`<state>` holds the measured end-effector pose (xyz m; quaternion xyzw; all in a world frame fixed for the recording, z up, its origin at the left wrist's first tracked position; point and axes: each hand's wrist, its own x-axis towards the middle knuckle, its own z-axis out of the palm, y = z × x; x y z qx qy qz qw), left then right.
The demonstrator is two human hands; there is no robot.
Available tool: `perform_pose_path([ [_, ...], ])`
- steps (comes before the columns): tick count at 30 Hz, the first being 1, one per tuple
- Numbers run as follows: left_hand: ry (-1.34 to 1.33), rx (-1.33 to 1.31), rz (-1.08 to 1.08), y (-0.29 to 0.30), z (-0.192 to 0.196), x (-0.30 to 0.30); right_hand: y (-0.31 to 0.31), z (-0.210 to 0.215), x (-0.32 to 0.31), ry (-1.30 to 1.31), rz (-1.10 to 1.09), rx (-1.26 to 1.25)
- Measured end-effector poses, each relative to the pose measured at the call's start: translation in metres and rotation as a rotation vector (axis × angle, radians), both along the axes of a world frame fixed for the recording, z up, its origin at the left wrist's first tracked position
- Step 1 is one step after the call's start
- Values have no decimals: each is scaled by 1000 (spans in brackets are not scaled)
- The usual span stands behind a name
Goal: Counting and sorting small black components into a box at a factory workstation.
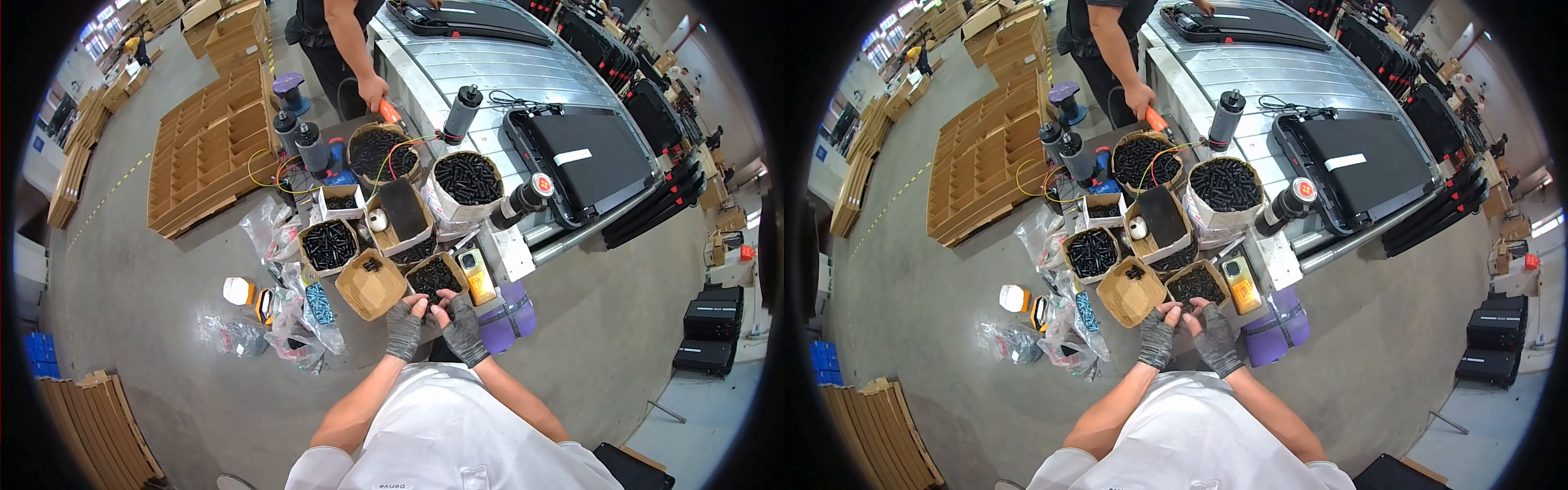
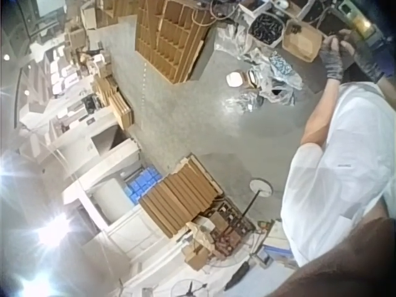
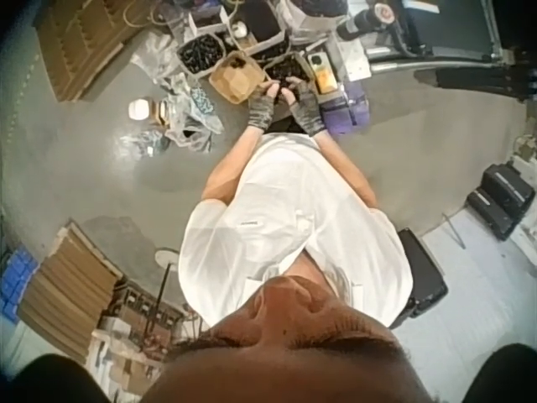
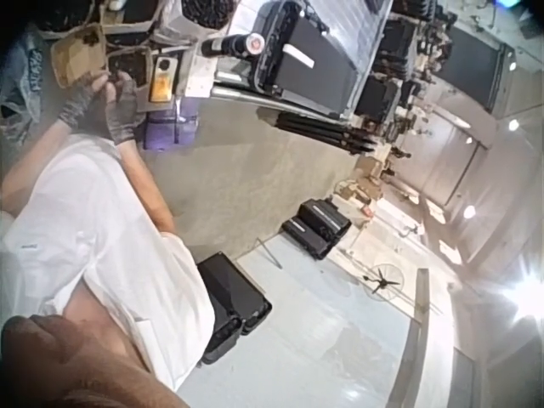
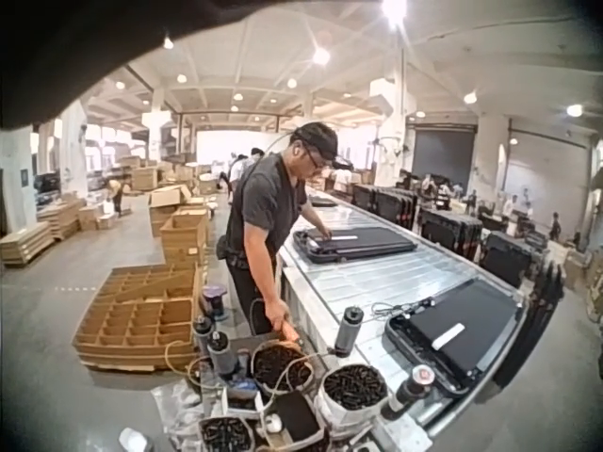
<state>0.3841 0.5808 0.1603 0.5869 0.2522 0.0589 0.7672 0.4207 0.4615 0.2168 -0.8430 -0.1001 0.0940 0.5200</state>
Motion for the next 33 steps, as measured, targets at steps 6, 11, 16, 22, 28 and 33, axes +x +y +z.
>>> perform_pose_path([
  [6, -66, -44, -24, 4, 6, -3, 0, -1, 4, -6, 10, 89],
  [11, -169, -322, -83, 10, 8, -1, -4, 10, 10, -94, 84, -14],
  [16, -114, -439, -140, 16, 18, -9, -3, 17, 17, -34, 100, -18],
  [22, -170, 41, -315, 27, 18, -12, 0, 8, 18, -92, 262, -75],
  [28, -212, 395, -297, 39, -11, -27, 14, -11, 10, -128, 438, -146],
  [33, -168, 720, -278, 53, -29, -17, 33, -35, 19, -184, 397, -169],
])
